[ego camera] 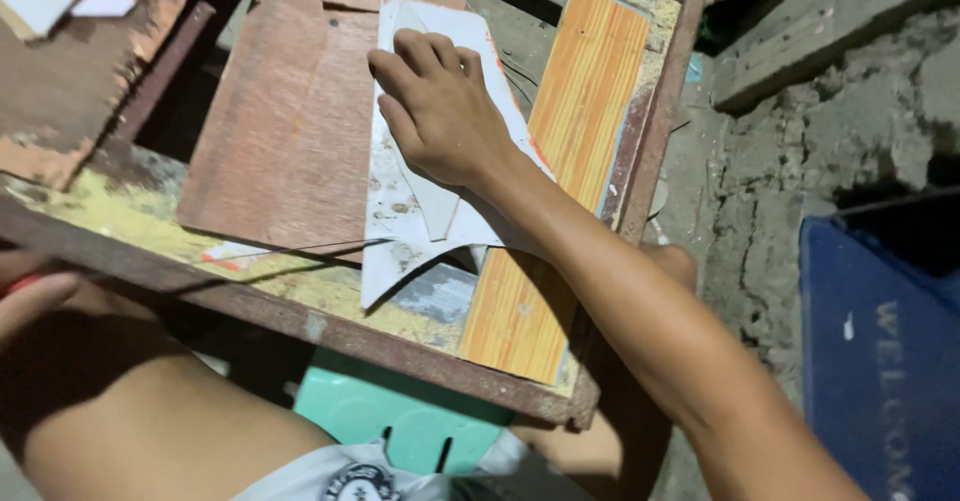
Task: Sawing a curved shape out of a white board using a hand saw
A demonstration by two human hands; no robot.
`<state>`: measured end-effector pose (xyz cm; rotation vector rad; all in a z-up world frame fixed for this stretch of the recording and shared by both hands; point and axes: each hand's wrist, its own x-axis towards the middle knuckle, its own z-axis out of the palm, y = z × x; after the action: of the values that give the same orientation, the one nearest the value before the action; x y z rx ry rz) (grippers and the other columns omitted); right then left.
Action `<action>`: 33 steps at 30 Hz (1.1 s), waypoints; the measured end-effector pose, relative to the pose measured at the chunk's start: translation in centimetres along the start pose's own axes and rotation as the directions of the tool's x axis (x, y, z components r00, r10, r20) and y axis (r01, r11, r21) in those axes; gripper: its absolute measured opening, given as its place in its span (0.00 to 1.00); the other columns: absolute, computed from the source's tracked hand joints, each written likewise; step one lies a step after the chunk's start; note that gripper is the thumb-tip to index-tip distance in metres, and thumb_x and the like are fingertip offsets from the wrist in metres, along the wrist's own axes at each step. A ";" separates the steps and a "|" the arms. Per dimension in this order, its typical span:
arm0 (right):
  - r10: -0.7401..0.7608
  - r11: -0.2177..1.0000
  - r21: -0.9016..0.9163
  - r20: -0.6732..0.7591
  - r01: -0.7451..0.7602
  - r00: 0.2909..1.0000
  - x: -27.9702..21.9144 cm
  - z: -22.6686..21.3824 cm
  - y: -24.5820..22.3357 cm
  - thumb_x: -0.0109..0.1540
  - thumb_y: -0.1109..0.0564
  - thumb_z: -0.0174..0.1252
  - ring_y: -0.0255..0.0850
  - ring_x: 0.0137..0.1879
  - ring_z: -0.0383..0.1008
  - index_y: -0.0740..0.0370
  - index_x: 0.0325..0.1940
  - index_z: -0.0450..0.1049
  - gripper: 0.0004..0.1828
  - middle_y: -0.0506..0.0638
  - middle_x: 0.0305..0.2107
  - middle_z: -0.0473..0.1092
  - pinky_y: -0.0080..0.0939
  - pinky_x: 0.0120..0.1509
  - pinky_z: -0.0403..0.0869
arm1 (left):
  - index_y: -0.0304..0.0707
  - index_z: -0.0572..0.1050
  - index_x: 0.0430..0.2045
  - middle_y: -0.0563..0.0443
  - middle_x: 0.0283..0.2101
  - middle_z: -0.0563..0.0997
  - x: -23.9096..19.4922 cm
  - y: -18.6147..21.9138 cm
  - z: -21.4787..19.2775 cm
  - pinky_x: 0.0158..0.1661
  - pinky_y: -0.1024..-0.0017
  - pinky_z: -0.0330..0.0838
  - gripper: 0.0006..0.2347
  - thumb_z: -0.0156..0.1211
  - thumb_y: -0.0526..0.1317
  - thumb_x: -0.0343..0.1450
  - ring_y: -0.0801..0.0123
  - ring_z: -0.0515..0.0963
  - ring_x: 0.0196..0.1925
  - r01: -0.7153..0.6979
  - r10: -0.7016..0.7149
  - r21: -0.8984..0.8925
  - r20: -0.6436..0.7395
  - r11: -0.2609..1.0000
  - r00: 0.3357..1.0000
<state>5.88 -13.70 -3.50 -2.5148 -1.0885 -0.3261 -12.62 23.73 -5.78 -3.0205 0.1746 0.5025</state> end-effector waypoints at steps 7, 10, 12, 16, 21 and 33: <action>-0.002 1.000 0.012 -0.011 0.002 1.000 0.1 0.2 -0.3 0.66 0.51 0.46 0.50 0.59 0.60 0.52 0.60 0.66 0.18 0.51 0.51 0.62 0.53 0.60 0.57 | 0.45 0.68 0.12 0.47 0.10 0.74 -5.3 -3.8 -0.8 0.28 0.70 0.72 0.21 0.48 0.57 0.72 0.58 0.80 0.14 0.009 -0.009 -0.302 0.003 0.953 1.000; 0.015 1.000 -0.020 -0.057 -0.016 0.998 -0.1 0.1 0.3 0.65 0.50 0.51 0.56 0.58 0.62 0.54 0.58 0.68 0.18 0.55 0.51 0.64 0.59 0.57 0.60 | 0.43 0.69 0.12 0.46 0.09 0.72 -4.4 -1.8 -0.9 0.25 0.69 0.69 0.19 0.51 0.53 0.72 0.62 0.76 0.11 -0.101 0.053 -0.393 -0.130 0.914 0.990; 0.016 1.000 0.024 -0.014 -0.015 1.000 -0.1 0.0 -0.1 0.66 0.50 0.47 0.52 0.59 0.60 0.53 0.58 0.66 0.17 0.52 0.52 0.62 0.55 0.60 0.59 | 0.56 0.75 0.16 0.56 0.19 0.84 -4.7 0.0 -1.7 0.35 0.69 0.75 0.17 0.47 0.60 0.71 0.63 0.86 0.25 -0.029 0.028 -0.230 -0.004 0.973 1.000; 0.015 1.000 -0.009 -0.031 -0.016 0.999 0.0 0.1 0.0 0.67 0.50 0.48 0.52 0.59 0.60 0.53 0.60 0.67 0.18 0.52 0.53 0.63 0.55 0.59 0.60 | 0.61 0.73 0.18 0.63 0.26 0.84 -4.2 3.4 -4.1 0.36 0.66 0.74 0.20 0.39 0.64 0.73 0.68 0.86 0.37 0.037 -0.040 0.038 0.102 0.999 0.994; 0.081 0.996 0.035 0.025 -0.082 0.996 0.3 -1.7 -1.1 0.62 0.38 0.50 0.59 0.62 0.59 0.53 0.59 0.66 0.26 0.56 0.52 0.60 0.61 0.62 0.55 | 0.46 0.72 0.16 0.51 0.20 0.81 -4.9 2.9 -2.8 0.37 0.63 0.70 0.17 0.46 0.51 0.75 0.60 0.83 0.29 -0.018 -0.015 -0.358 -0.091 0.934 0.996; 0.234 0.957 0.193 -0.070 -0.217 0.970 -0.9 -0.4 0.1 0.57 0.45 0.60 0.55 0.68 0.60 0.58 0.63 0.66 0.32 0.57 0.59 0.62 0.67 0.71 0.53 | 0.35 0.58 0.12 0.54 0.16 0.54 -4.9 1.0 -0.9 0.25 0.64 0.46 0.23 0.37 0.42 0.82 0.69 0.57 0.18 -0.108 -0.192 -0.795 -0.272 0.596 0.943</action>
<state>5.31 -14.50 -3.44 -2.4017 -0.7498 -0.2608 -17.07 23.17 -3.36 -3.9921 -0.1797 0.0153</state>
